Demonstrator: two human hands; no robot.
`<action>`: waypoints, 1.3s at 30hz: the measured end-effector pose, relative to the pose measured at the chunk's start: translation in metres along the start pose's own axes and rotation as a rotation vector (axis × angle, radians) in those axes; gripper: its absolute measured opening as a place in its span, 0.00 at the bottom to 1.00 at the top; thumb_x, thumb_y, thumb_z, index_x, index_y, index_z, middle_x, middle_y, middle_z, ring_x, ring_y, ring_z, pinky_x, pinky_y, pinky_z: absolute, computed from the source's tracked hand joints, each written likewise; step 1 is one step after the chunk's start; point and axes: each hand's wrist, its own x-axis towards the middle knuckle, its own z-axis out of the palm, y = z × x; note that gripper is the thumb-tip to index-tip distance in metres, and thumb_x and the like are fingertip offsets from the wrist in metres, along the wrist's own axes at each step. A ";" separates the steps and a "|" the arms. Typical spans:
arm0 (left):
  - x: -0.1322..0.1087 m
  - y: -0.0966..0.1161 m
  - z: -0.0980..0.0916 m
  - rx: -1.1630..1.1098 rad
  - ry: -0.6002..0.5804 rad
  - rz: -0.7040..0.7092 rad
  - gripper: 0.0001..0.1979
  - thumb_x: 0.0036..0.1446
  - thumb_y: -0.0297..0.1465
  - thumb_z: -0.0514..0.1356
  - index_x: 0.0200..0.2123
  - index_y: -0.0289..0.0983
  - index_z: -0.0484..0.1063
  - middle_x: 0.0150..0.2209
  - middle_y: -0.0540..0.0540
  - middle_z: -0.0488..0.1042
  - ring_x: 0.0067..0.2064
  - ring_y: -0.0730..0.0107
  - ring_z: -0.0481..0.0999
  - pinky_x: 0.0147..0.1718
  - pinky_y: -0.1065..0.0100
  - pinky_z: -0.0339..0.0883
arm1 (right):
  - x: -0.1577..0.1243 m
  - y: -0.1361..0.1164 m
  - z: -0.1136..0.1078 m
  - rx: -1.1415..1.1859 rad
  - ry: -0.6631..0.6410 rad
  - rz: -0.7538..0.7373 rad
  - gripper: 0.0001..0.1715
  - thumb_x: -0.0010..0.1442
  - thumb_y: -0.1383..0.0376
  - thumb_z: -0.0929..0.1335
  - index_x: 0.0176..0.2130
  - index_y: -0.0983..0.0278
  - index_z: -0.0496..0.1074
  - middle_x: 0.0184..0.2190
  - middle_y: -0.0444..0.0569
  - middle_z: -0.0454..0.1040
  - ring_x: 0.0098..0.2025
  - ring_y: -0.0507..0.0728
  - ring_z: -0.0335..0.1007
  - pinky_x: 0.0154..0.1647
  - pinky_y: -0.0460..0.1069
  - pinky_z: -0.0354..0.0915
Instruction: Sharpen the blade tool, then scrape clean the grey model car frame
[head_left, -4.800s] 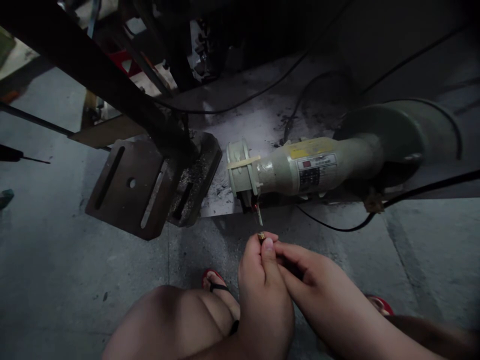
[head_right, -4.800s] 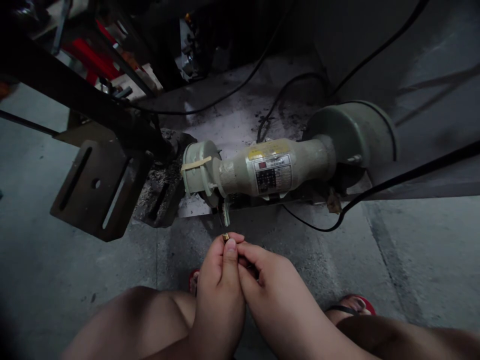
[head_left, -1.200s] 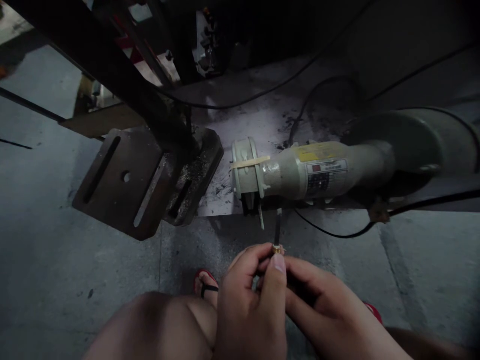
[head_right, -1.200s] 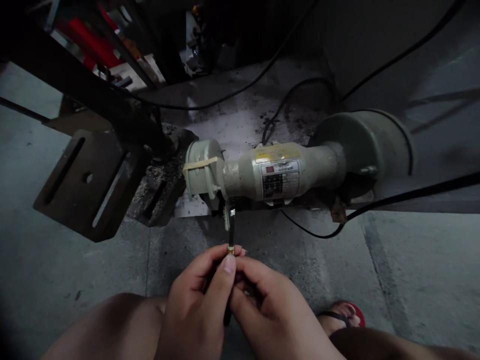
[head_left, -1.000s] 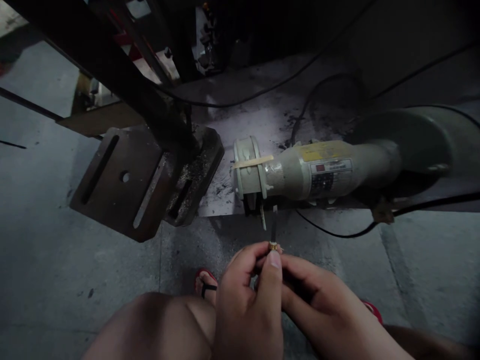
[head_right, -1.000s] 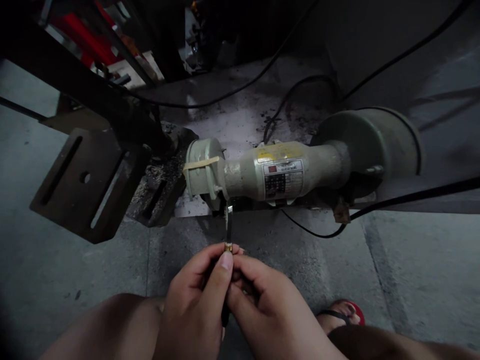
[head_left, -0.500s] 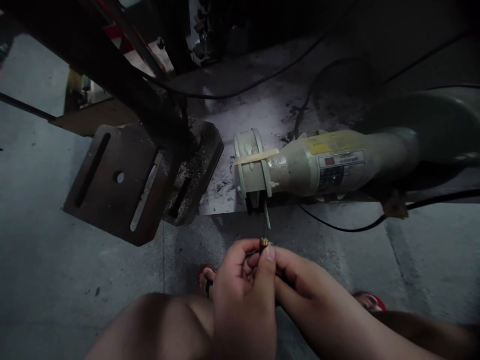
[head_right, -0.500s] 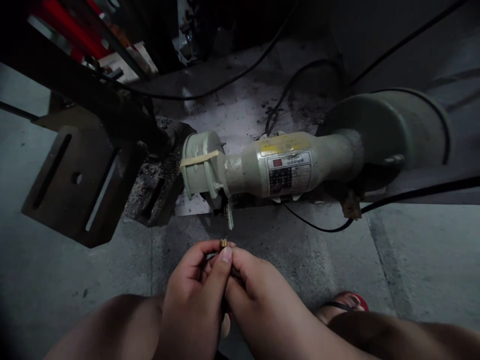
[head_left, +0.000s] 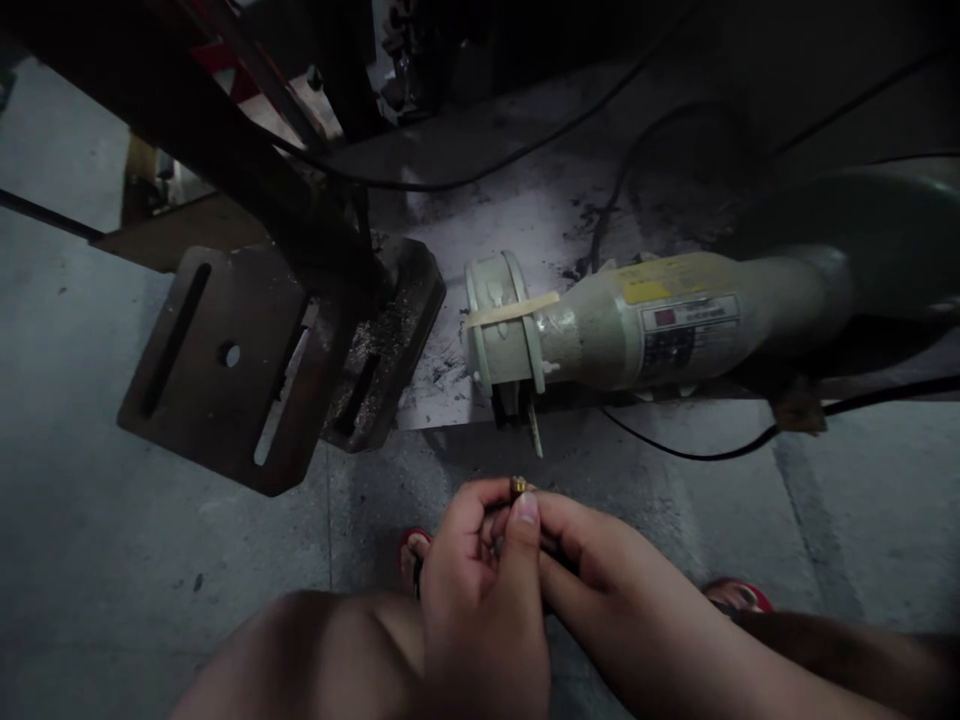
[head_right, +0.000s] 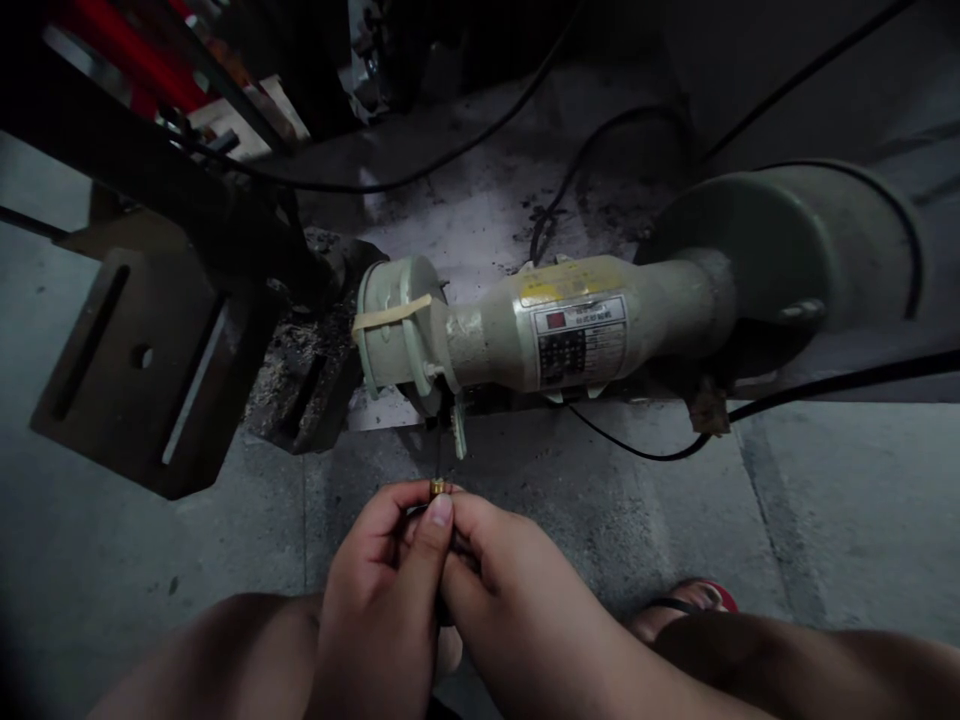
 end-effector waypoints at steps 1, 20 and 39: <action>0.000 0.000 0.000 -0.005 0.000 -0.003 0.18 0.68 0.50 0.72 0.45 0.42 0.88 0.40 0.39 0.90 0.40 0.50 0.90 0.45 0.53 0.88 | 0.000 0.000 0.000 0.007 0.001 -0.001 0.15 0.79 0.53 0.68 0.46 0.57 0.82 0.45 0.50 0.90 0.48 0.62 0.88 0.51 0.54 0.82; -0.001 -0.005 0.000 -0.049 0.021 0.017 0.16 0.71 0.49 0.74 0.46 0.43 0.89 0.40 0.41 0.90 0.43 0.50 0.91 0.45 0.56 0.88 | 0.001 -0.001 0.002 0.014 -0.008 -0.002 0.15 0.79 0.54 0.68 0.47 0.57 0.82 0.47 0.51 0.90 0.50 0.63 0.88 0.53 0.55 0.81; 0.001 -0.005 0.004 -0.092 0.014 -0.032 0.21 0.66 0.53 0.75 0.46 0.41 0.88 0.40 0.39 0.90 0.42 0.50 0.91 0.45 0.55 0.88 | 0.002 0.002 -0.001 0.016 -0.016 0.001 0.17 0.78 0.51 0.68 0.50 0.58 0.83 0.50 0.54 0.91 0.53 0.65 0.89 0.58 0.59 0.82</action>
